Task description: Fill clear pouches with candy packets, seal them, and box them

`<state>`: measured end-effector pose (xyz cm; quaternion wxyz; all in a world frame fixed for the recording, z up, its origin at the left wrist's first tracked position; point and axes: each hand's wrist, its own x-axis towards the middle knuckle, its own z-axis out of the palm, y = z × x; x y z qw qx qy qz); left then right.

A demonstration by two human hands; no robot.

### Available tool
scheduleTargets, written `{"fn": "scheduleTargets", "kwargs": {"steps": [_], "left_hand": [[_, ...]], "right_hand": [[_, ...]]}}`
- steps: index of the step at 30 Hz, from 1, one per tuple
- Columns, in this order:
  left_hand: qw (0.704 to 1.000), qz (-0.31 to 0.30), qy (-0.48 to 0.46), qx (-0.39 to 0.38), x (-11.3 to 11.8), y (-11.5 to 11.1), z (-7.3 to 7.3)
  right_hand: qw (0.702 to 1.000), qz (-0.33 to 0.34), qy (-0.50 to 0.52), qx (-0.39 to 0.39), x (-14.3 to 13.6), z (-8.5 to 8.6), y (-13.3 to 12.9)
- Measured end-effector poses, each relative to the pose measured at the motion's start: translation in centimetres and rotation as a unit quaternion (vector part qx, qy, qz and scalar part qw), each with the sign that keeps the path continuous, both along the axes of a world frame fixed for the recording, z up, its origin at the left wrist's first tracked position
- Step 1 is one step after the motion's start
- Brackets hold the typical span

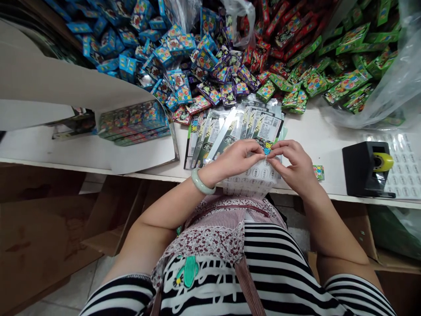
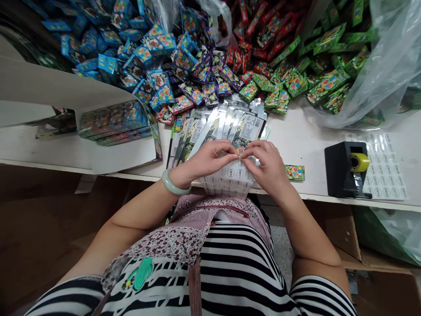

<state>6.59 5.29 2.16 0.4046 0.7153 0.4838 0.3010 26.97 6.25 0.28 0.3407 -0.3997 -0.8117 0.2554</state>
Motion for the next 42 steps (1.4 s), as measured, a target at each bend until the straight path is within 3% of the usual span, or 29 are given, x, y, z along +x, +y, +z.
{"fn": "scheduleTargets", "kwargs": {"steps": [7, 13, 22, 35, 42], "left_hand": [[1.000, -0.004, -0.016, -0.026, 0.0, 0.2, -0.2], [0.998, 0.029, -0.039, -0.035, -2.1, 0.0, 0.0], [0.995, 0.040, -0.065, -0.061, -1.9, -0.5, -0.5], [0.990, 0.068, -0.093, -0.080, -1.8, -0.4, -1.5], [0.991, 0.058, -0.106, -0.065, -1.6, -0.6, -1.3]], "right_hand": [[1.000, -0.004, -0.012, -0.019, 0.0, 0.0, -0.3], [0.997, -0.027, -0.003, -0.067, 0.6, 0.0, 0.1], [0.998, -0.005, -0.058, -0.021, -0.5, 0.0, 0.6], [0.985, 0.001, 0.024, -0.169, -0.3, 0.5, 0.8], [0.993, -0.003, 0.012, -0.119, 0.0, 0.3, 0.7]]}}
